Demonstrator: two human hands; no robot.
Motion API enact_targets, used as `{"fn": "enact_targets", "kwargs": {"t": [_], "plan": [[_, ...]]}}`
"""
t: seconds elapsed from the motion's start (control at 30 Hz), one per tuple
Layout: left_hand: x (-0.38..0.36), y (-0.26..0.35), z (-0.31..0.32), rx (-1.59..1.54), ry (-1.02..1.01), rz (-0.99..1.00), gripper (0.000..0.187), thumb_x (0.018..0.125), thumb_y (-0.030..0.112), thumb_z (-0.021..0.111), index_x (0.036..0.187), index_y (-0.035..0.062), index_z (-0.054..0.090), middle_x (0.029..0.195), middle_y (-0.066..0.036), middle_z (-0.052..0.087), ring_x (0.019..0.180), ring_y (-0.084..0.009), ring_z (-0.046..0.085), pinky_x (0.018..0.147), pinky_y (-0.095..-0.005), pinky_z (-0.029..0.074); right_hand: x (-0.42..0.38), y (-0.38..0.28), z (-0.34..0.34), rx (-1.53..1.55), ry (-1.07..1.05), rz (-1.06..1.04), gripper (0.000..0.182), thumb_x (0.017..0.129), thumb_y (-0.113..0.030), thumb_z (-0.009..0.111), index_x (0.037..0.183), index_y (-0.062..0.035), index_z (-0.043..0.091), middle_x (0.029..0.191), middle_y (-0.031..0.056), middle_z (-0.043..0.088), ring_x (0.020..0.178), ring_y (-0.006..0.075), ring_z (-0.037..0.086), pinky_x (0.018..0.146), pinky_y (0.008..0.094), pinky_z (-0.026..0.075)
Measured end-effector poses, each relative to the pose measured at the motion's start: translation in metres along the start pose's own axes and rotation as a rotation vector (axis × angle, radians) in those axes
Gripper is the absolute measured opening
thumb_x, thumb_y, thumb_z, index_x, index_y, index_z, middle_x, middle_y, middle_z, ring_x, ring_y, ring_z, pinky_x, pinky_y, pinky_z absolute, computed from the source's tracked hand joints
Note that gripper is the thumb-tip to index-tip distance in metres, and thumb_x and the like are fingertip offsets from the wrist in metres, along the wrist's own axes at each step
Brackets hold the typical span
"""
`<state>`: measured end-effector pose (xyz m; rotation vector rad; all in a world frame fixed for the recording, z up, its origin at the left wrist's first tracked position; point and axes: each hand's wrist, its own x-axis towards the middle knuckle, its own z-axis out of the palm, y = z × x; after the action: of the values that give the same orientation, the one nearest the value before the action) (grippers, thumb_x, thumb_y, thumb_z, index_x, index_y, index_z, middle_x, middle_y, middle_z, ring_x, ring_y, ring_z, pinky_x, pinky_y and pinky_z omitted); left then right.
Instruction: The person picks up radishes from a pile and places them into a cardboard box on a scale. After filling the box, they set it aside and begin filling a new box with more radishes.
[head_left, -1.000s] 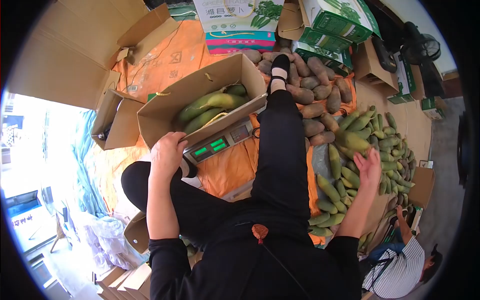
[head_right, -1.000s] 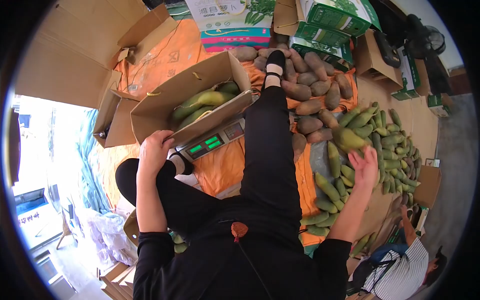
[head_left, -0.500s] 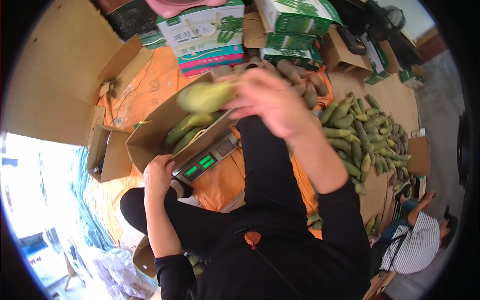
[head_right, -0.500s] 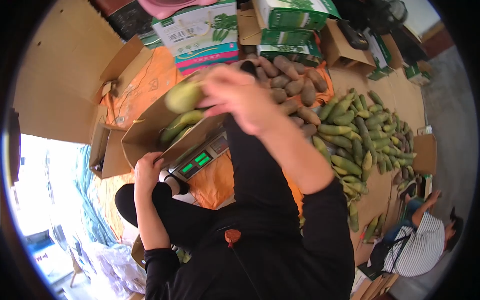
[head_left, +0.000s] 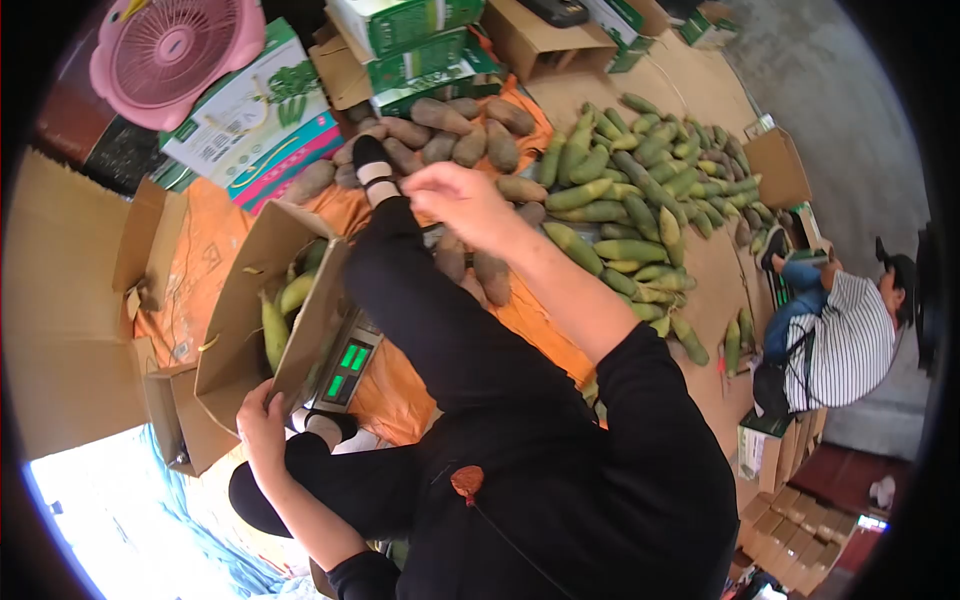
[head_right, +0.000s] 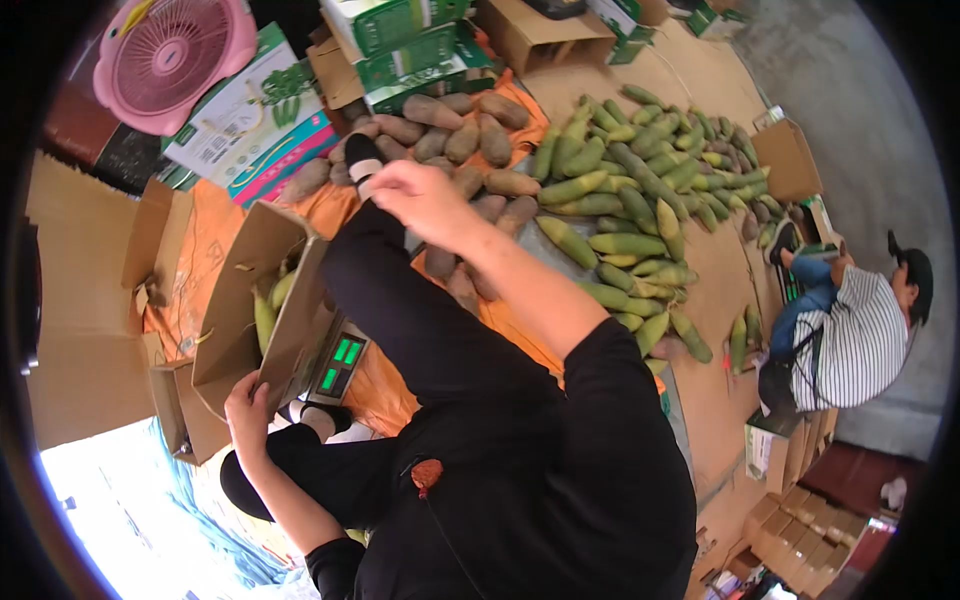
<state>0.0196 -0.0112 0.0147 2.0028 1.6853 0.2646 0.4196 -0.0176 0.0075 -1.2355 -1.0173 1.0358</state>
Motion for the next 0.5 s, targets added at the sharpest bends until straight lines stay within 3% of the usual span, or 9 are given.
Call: {"fn": "enact_targets", "kwargs": {"t": [0.1,0.13,0.2,0.27,0.33,0.37,0.43,0.5], "plan": [[0.002,-0.001,0.005,-0.006,-0.020,-0.009,0.028,0.079,0.005,0.060,0.107,-0.0005,0.064,0.096,-0.018,0.067,0.090,-0.0281,0.064,0.081,-0.0354,0.047,-0.046,0.050,-0.082,-0.317,0.203,0.198,0.019,0.086,-0.011,0.059,0.102,-0.0005,0.061,0.093,0.0034,0.063,0.086,0.0110,0.059,0.077,0.0252,0.048],[0.003,-0.003,0.006,0.004,-0.003,-0.008,0.028,0.080,0.005,0.060,0.107,-0.0012,0.064,0.094,-0.016,0.068,0.088,-0.0236,0.065,0.081,-0.0330,0.047,-0.069,0.061,-0.103,-0.470,0.266,0.242,0.018,0.085,-0.010,0.060,0.100,-0.0005,0.062,0.089,0.0040,0.063,0.082,0.0111,0.059,0.074,0.0255,0.048],[0.007,-0.007,0.010,-0.003,-0.009,-0.008,0.028,0.081,0.006,0.060,0.108,-0.0013,0.064,0.095,-0.017,0.067,0.089,-0.0257,0.065,0.080,-0.0341,0.048,-0.121,0.128,-0.158,-0.612,0.333,0.339,0.017,0.084,-0.012,0.060,0.094,0.0011,0.063,0.080,0.0055,0.064,0.069,0.0125,0.059,0.065,0.0282,0.048],[0.005,0.006,0.011,-0.014,-0.015,-0.036,0.029,0.082,0.007,0.060,0.110,-0.0019,0.063,0.094,-0.018,0.068,0.086,-0.0259,0.066,0.078,-0.0338,0.048,-0.181,0.169,-0.190,-0.688,0.412,0.544,0.018,0.080,-0.018,0.057,0.089,-0.0038,0.066,0.085,0.0160,0.066,0.084,0.0287,0.063,0.073,0.0370,0.049],[0.010,-0.010,0.017,-0.011,-0.031,-0.028,0.029,0.082,0.007,0.060,0.110,-0.0018,0.062,0.093,-0.018,0.068,0.086,-0.0257,0.065,0.078,-0.0339,0.048,-0.239,0.208,-0.213,-0.844,0.399,0.837,0.018,0.079,-0.020,0.059,0.085,-0.0058,0.068,0.085,0.0138,0.067,0.085,0.0281,0.064,0.071,0.0382,0.050],[0.013,-0.014,0.020,-0.020,-0.028,-0.018,0.030,0.082,0.007,0.060,0.110,-0.0016,0.062,0.093,-0.018,0.068,0.085,-0.0256,0.065,0.078,-0.0340,0.048,-0.270,0.228,-0.226,-1.070,0.152,0.843,0.017,0.078,-0.021,0.060,0.084,-0.0073,0.069,0.084,0.0120,0.068,0.085,0.0271,0.065,0.071,0.0381,0.050],[0.013,-0.010,0.023,-0.010,-0.056,-0.039,0.030,0.083,0.008,0.059,0.111,-0.0013,0.062,0.094,-0.018,0.067,0.087,-0.0260,0.065,0.079,-0.0346,0.048,-0.318,0.239,-0.231,-1.271,-0.110,0.849,0.017,0.077,-0.022,0.061,0.082,-0.0088,0.070,0.084,0.0102,0.068,0.084,0.0260,0.065,0.070,0.0381,0.051],[0.017,-0.016,0.027,0.030,-0.051,-0.037,0.031,0.083,0.010,0.059,0.112,-0.0009,0.061,0.095,-0.018,0.067,0.088,-0.0263,0.065,0.080,-0.0349,0.048,-0.355,0.243,-0.229,-1.679,-0.848,0.582,0.014,0.077,-0.019,0.061,0.081,-0.0100,0.071,0.083,0.0074,0.069,0.082,0.0247,0.066,0.069,0.0369,0.052]]}}
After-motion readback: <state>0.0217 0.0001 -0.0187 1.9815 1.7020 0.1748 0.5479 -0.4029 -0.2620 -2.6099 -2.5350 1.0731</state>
